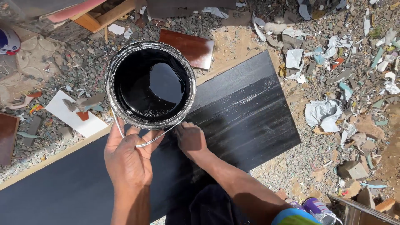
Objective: Applying black paint to a wooden board using a sponge dipped in a paint can.
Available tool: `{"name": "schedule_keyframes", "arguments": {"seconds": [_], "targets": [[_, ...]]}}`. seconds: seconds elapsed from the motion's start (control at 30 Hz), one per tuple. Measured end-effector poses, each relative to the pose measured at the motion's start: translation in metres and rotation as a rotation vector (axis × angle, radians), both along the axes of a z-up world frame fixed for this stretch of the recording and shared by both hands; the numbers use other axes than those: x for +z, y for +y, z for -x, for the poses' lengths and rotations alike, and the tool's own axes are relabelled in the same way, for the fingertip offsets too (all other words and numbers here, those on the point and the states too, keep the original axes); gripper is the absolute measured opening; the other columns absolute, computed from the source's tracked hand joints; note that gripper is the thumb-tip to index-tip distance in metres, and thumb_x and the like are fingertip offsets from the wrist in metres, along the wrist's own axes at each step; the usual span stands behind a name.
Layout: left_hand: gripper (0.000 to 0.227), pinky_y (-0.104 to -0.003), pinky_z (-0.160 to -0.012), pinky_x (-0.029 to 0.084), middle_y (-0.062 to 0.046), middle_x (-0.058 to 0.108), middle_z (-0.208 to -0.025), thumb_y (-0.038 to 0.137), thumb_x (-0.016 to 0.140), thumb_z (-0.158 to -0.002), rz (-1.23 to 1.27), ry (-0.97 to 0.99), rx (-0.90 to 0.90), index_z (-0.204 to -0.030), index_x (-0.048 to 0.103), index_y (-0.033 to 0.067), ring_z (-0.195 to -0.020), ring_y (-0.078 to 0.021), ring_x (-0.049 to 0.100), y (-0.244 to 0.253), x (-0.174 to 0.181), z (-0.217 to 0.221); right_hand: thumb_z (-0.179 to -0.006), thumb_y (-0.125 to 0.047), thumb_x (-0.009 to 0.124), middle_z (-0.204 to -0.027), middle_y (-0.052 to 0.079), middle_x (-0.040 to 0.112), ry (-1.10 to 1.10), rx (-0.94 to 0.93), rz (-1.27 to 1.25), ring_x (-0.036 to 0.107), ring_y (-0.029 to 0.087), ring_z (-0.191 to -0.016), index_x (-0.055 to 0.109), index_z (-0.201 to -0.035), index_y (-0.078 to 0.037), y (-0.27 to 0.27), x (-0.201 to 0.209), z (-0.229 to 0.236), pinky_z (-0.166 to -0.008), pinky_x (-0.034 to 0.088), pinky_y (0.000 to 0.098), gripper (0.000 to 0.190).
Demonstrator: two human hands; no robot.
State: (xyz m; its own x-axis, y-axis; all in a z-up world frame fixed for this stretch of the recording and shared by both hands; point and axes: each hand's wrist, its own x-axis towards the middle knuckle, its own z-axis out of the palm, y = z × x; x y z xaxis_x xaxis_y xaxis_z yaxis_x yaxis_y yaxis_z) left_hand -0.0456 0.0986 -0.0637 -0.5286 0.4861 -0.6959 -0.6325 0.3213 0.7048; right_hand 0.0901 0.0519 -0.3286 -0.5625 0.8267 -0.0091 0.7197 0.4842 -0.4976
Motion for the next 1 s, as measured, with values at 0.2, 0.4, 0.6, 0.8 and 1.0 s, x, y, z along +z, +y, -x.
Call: {"name": "schedule_keyframes", "arguments": {"seconds": [0.2, 0.4, 0.6, 0.8, 1.0], "targets": [[0.088, -0.043, -0.070, 0.064, -0.018, 0.066, -0.131, -0.013, 0.037, -0.070, 0.033, -0.014, 0.037, -0.154, 0.048, 0.0087, -0.090, -0.0448, 0.075, 0.003, 0.003, 0.004, -0.087, -0.013, 0.081, -0.112, 0.012, 0.067, -0.555, -0.587, 0.243, 0.064, 0.032, -0.101, 0.061, -0.127, -0.015, 0.226, 0.004, -0.223, -0.077, 0.061, 0.0430, 0.045], [0.095, -0.039, -0.069, 0.065, -0.020, 0.065, -0.133, -0.012, 0.038, -0.068, 0.007, -0.049, 0.058, -0.161, 0.034, 0.0090, -0.076, -0.0375, 0.069, -0.004, -0.006, 0.010, -0.094, -0.014, 0.055, -0.077, 0.006, 0.061, 0.027, -0.749, 0.342, 0.052, 0.020, -0.069, 0.053, -0.089, -0.010, 0.177, 0.015, -0.156, -0.063, 0.044, 0.0399, 0.007], [0.094, -0.047, -0.075, 0.063, -0.020, 0.065, -0.122, -0.015, 0.038, -0.068, -0.013, -0.046, 0.063, -0.160, 0.039, 0.0072, -0.077, -0.0379, 0.069, 0.004, -0.002, 0.004, -0.089, -0.033, 0.069, -0.107, 0.007, 0.074, -0.162, 0.197, 0.166, 0.065, 0.031, -0.109, 0.078, -0.106, -0.011, -0.031, -0.027, 0.054, -0.074, 0.055, 0.0409, 0.029], [0.085, -0.045, -0.076, 0.061, -0.023, 0.067, -0.130, -0.011, 0.040, -0.069, -0.028, -0.054, 0.046, -0.151, 0.049, 0.0070, -0.105, -0.0513, 0.073, 0.009, 0.001, 0.006, -0.088, -0.014, 0.065, -0.097, 0.012, 0.070, -0.357, -0.172, 0.029, 0.066, 0.030, -0.081, 0.059, -0.108, -0.008, 0.157, -0.007, -0.119, -0.055, 0.055, 0.0434, 0.022], [0.087, -0.047, -0.077, 0.058, -0.020, 0.067, -0.129, -0.011, 0.038, -0.068, 0.038, -0.065, 0.078, -0.151, 0.051, 0.0090, -0.101, -0.0482, 0.072, 0.011, 0.013, 0.011, -0.101, -0.003, 0.059, -0.105, 0.012, 0.070, -0.035, -0.871, 0.468, 0.067, 0.023, -0.088, 0.063, -0.121, -0.004, 0.270, 0.051, -0.207, -0.077, 0.060, 0.0333, 0.020]]}}
